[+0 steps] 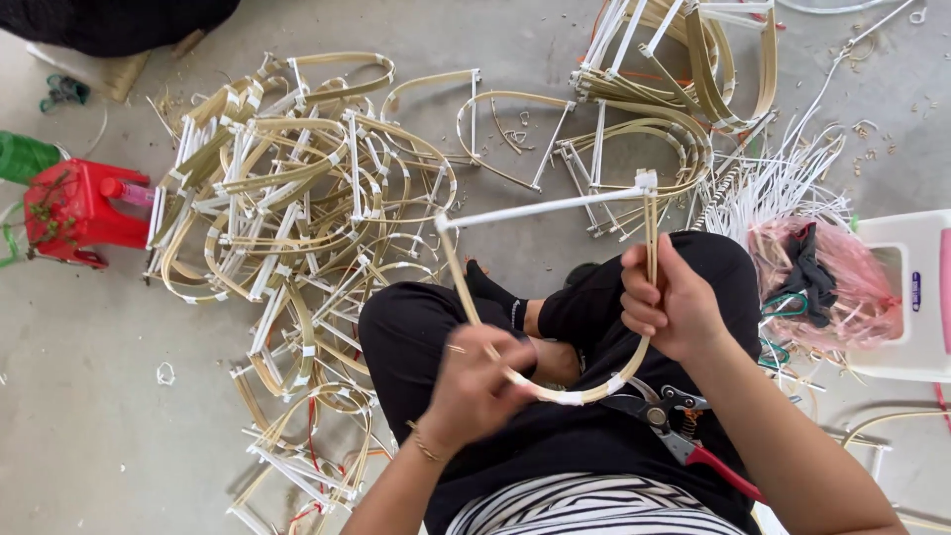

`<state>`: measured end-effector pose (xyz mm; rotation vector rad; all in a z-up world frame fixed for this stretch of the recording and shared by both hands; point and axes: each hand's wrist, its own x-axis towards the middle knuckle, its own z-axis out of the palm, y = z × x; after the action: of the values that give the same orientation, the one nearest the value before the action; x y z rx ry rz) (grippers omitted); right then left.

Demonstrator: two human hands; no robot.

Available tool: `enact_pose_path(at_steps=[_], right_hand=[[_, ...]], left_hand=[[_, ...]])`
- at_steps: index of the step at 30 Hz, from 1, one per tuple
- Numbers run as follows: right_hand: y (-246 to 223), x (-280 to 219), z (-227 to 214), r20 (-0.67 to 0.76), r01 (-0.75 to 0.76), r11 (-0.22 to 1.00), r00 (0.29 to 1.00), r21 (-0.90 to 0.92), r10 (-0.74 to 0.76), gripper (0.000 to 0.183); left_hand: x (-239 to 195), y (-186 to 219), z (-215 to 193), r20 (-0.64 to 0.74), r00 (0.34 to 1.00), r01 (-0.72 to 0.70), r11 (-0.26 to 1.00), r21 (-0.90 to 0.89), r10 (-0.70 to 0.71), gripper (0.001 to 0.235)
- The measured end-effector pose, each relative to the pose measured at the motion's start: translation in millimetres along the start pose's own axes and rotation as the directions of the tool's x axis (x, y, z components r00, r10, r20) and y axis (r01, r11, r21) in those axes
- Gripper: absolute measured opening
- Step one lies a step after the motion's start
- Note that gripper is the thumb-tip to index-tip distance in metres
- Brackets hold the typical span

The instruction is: Assembling and trimming white and gold bamboo frames using pruning shears.

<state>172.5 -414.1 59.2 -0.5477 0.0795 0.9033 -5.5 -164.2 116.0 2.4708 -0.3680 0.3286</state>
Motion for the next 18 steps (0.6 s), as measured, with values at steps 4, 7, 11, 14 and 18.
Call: enact_pose_path(at_steps=[4, 7, 11, 14, 18], right_hand=[[14, -9, 2, 0.059, 0.018, 0.995, 0.998, -0.098, -0.013, 0.048], [24, -14, -5, 0.154, 0.051, 0.993, 0.987, -0.103, -0.034, 0.047], [28, -21, -14, 0.204, 0.062, 0.989, 0.978, -0.136, -0.033, 0.047], [31, -26, -20, 0.196, 0.043, 0.988, 0.981, -0.149, -0.013, 0.047], [31, -29, -28, 0.228, 0.045, 0.978, 0.974, -0.204, 0.003, 0.043]], left_hand=[[15, -21, -29, -0.429, 0.849, 0.272, 0.951, -0.149, -0.31, 0.052], [12, -32, -20, -0.276, 0.76, 0.484, 0.796, -0.363, -0.588, 0.052], [4, -44, 1, -0.036, 0.663, 0.637, 0.589, -0.497, -0.747, 0.038], [-2, -53, 13, 0.022, 0.618, 0.643, 0.489, -0.589, -0.786, 0.033], [-9, -62, 21, 0.088, 0.593, 0.63, 0.393, -0.67, -0.8, 0.029]])
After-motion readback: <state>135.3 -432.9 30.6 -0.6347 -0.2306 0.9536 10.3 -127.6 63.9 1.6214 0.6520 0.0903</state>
